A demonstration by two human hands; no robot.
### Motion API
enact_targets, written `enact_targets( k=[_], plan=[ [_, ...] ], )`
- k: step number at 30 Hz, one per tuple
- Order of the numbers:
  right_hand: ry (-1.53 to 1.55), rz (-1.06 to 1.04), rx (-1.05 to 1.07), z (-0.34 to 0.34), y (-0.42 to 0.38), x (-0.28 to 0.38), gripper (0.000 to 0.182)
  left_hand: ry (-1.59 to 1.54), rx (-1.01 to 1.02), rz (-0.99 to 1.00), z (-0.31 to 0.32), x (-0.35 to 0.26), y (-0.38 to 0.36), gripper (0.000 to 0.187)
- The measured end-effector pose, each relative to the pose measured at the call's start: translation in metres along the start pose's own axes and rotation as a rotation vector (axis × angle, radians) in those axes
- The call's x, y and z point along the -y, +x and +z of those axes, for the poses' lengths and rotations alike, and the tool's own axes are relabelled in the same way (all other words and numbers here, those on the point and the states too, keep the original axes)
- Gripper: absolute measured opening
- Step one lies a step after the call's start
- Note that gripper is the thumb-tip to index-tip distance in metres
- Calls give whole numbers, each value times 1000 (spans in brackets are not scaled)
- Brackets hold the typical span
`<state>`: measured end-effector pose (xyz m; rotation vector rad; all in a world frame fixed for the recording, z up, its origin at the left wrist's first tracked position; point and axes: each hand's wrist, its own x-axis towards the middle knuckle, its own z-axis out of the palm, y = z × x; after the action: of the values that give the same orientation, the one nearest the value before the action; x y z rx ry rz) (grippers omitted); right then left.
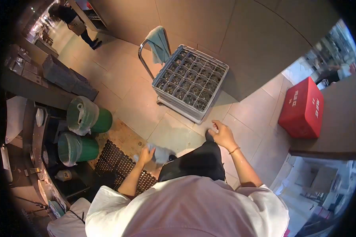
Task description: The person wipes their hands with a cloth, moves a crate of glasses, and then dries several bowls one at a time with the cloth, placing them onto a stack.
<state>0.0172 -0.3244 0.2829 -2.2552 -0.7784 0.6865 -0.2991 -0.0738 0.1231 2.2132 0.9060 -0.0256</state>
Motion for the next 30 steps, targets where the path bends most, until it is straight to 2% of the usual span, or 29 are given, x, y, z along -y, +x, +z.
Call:
enact_targets(
  k=[2,3,5,7,9,10,11,12,13,14,15,18,20,21,22,23,24,25,27,28,29,30],
  plan=[
    [-108,-18,42,-15,80,-20,47,245,65,-179,25,-20,79,42],
    [-179,-98,64,-15,130,-38,51,229,68,-207,42,-23,112,42],
    [-262,-200,121,-2,237,-82,54,157,-149,-293,88,-16,179,44],
    [-405,-261,188,17,355,-120,62,104,-244,-432,127,-17,236,47],
    [-489,-257,305,24,447,-128,64,68,-319,-593,148,-33,269,51],
    [-564,-236,374,36,485,-134,66,-157,-295,-664,146,-58,291,54],
    [-703,-434,213,65,529,-178,66,-389,-285,-724,150,-77,317,58],
    [-701,-464,258,69,553,-185,66,-712,-330,-672,183,-63,338,64],
    [-755,-422,311,74,576,-186,63,-588,-335,-743,213,-57,355,60],
    [-813,-386,350,77,598,-175,61,-466,-340,-801,229,-57,370,56],
    [-710,-241,432,77,611,-167,57,-476,-363,-835,241,-55,372,56],
    [-519,-206,376,102,652,-193,44,-334,-500,-1033,250,-53,381,50],
    [-369,-164,341,114,673,-216,29,-505,-469,-968,243,-56,379,39],
    [-377,-212,372,115,679,-219,27,-452,-500,-1050,241,-63,382,37],
    [-399,-129,428,112,681,-204,29,-455,-463,-1083,229,-72,385,35],
    [-314,-193,428,134,705,-253,27,-395,-512,-1090,224,-83,385,35],
    [-354,-206,482,120,692,-222,25,-335,-563,-1088,221,-89,386,36],
    [-400,-429,337,122,686,-230,26,-280,-612,-1049,228,-85,384,35],
    [-149,-434,255,135,687,-250,24,-279,-639,-1000,232,-79,385,34],
    [-66,-383,234,143,691,-262,17,-334,-612,-994,230,-82,381,33],
    [-31,-188,323,128,678,-231,12,-324,-651,-977,233,-84,379,33],
    [101,-204,314,126,672,-228,12,-309,-685,-962,235,-85,378,33]
  ],
)
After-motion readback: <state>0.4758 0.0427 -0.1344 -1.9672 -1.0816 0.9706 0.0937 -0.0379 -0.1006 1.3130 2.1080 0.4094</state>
